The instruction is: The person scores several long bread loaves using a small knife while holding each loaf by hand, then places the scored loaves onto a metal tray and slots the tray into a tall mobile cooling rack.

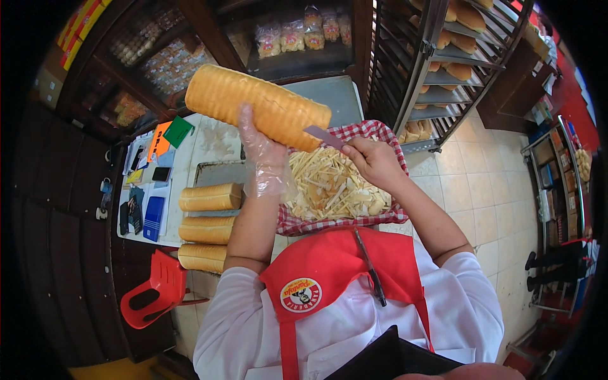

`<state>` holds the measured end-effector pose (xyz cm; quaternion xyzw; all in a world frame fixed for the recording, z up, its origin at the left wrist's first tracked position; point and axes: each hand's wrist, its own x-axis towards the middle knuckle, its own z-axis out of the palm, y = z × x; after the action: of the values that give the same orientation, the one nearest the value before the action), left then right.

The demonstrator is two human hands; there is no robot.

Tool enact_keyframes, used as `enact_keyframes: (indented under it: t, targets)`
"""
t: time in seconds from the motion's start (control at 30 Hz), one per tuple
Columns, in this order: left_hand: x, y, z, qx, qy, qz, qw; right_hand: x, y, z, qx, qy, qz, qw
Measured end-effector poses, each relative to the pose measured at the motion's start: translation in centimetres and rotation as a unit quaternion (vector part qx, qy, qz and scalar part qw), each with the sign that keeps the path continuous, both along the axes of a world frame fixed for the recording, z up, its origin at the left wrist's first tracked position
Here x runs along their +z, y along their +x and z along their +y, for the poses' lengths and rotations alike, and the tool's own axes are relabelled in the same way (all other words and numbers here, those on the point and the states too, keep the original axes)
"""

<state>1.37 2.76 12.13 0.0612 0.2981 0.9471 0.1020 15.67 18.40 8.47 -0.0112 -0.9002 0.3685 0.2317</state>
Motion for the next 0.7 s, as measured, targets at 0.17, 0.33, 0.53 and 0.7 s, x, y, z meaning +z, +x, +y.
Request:
enact_keyframes:
  t: [0.17, 0.33, 0.53, 0.7]
  targets:
    - [-0.2, -0.6, -0.2, -0.006, 0.011, 0.026, 1.000, 0.5, 0.3, 0.5, -0.005, 0.051, -0.011, 0.999]
    - [-0.2, -0.5, -0.3, -0.002, 0.000, 0.016, 1.000, 0.5, 0.4, 0.9, -0.013, 0.033, 0.011, 0.999]
    - [-1.2, -1.6, -0.4, -0.012, 0.030, 0.045, 0.998, -0.6, 0.4, 1.1, 0.039, 0.036, 0.029, 0.998]
    - [-1.6, -1.9, -0.6, -0.015, 0.041, 0.071, 0.997, -0.4, 0.3, 1.3, -0.002, 0.046, 0.008, 0.999]
